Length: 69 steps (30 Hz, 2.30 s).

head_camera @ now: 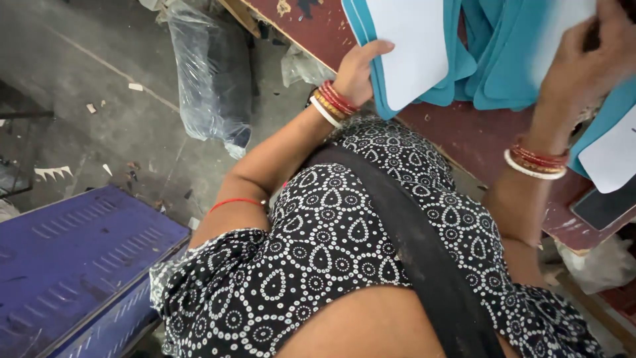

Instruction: Labeling white cut-out pieces with a pen and matching them with blue pieces on a workbench.

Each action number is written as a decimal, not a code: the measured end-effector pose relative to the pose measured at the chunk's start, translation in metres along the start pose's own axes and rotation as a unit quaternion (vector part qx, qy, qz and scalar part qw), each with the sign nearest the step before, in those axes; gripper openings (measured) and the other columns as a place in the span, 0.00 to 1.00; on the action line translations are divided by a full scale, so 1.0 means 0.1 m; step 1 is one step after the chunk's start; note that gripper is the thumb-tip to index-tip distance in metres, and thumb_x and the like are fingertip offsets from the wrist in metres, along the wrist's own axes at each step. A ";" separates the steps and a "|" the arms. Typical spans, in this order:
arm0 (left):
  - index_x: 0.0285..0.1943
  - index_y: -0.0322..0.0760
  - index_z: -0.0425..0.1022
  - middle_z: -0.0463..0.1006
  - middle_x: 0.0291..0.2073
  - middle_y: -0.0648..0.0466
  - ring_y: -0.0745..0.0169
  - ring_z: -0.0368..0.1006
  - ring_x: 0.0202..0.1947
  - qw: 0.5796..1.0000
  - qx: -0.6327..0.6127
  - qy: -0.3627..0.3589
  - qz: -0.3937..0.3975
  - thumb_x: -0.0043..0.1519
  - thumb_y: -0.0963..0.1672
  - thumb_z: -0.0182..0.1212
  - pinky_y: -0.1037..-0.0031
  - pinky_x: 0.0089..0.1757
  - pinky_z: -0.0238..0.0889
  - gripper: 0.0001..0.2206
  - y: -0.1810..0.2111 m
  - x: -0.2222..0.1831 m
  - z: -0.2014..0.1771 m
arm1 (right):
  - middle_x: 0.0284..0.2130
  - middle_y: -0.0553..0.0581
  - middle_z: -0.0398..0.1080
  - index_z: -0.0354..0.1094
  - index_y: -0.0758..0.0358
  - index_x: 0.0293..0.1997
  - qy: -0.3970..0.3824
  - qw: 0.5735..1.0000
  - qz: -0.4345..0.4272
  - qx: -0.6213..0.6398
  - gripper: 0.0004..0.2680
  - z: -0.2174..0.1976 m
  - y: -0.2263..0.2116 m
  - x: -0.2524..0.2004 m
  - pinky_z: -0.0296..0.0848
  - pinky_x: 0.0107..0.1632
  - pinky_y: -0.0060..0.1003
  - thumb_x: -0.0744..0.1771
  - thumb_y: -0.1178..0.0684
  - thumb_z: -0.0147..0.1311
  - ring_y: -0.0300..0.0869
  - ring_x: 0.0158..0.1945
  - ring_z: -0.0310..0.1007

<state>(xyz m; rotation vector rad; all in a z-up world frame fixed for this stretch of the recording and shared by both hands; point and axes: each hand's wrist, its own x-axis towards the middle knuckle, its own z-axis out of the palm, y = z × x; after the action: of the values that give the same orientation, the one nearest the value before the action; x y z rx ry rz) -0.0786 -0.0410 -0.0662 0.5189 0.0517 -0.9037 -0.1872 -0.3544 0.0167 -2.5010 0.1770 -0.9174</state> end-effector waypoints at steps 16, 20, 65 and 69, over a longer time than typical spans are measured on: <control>0.62 0.27 0.69 0.79 0.52 0.44 0.51 0.79 0.50 0.993 0.001 0.060 0.105 0.68 0.43 0.59 0.60 0.50 0.76 0.16 0.27 -0.32 -0.13 | 0.44 0.56 0.71 0.73 0.62 0.51 -0.119 0.993 0.007 -0.013 0.06 0.48 -0.97 -0.11 0.69 0.47 0.46 0.71 0.53 0.60 0.50 0.46 0.71; 0.61 0.28 0.70 0.80 0.50 0.46 0.54 0.79 0.48 0.989 0.023 0.083 0.116 0.69 0.44 0.58 0.61 0.49 0.75 0.15 0.13 -0.37 -0.11 | 0.50 0.59 0.70 0.73 0.63 0.57 -0.235 0.965 -0.115 -0.023 0.10 0.56 -1.44 -0.19 0.71 0.53 0.45 0.72 0.52 0.61 0.52 0.54 0.71; 0.55 0.30 0.74 0.80 0.38 0.55 0.70 0.73 0.36 0.875 0.344 0.216 0.263 0.73 0.49 0.52 0.78 0.39 0.69 0.16 0.14 -0.46 0.18 | 0.50 0.61 0.72 0.71 0.66 0.55 -0.252 0.961 -0.058 0.101 0.10 0.56 -1.51 0.01 0.75 0.52 0.42 0.70 0.59 0.67 0.46 0.45 0.74; 0.62 0.30 0.70 0.74 0.50 0.54 0.68 0.70 0.49 0.865 0.368 0.104 0.325 0.70 0.45 0.58 0.76 0.50 0.67 0.16 0.13 -0.50 0.37 | 0.55 0.62 0.68 0.66 0.69 0.60 -0.282 0.911 0.022 0.301 0.18 0.54 -1.81 0.06 0.78 0.54 0.38 0.67 0.55 0.70 0.46 0.54 0.75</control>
<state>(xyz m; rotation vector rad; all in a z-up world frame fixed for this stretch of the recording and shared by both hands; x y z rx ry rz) -0.1066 -0.0143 -0.0158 1.2590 -0.2747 -0.1601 -0.1554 -0.1756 0.0691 -2.0487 -0.2113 -0.1477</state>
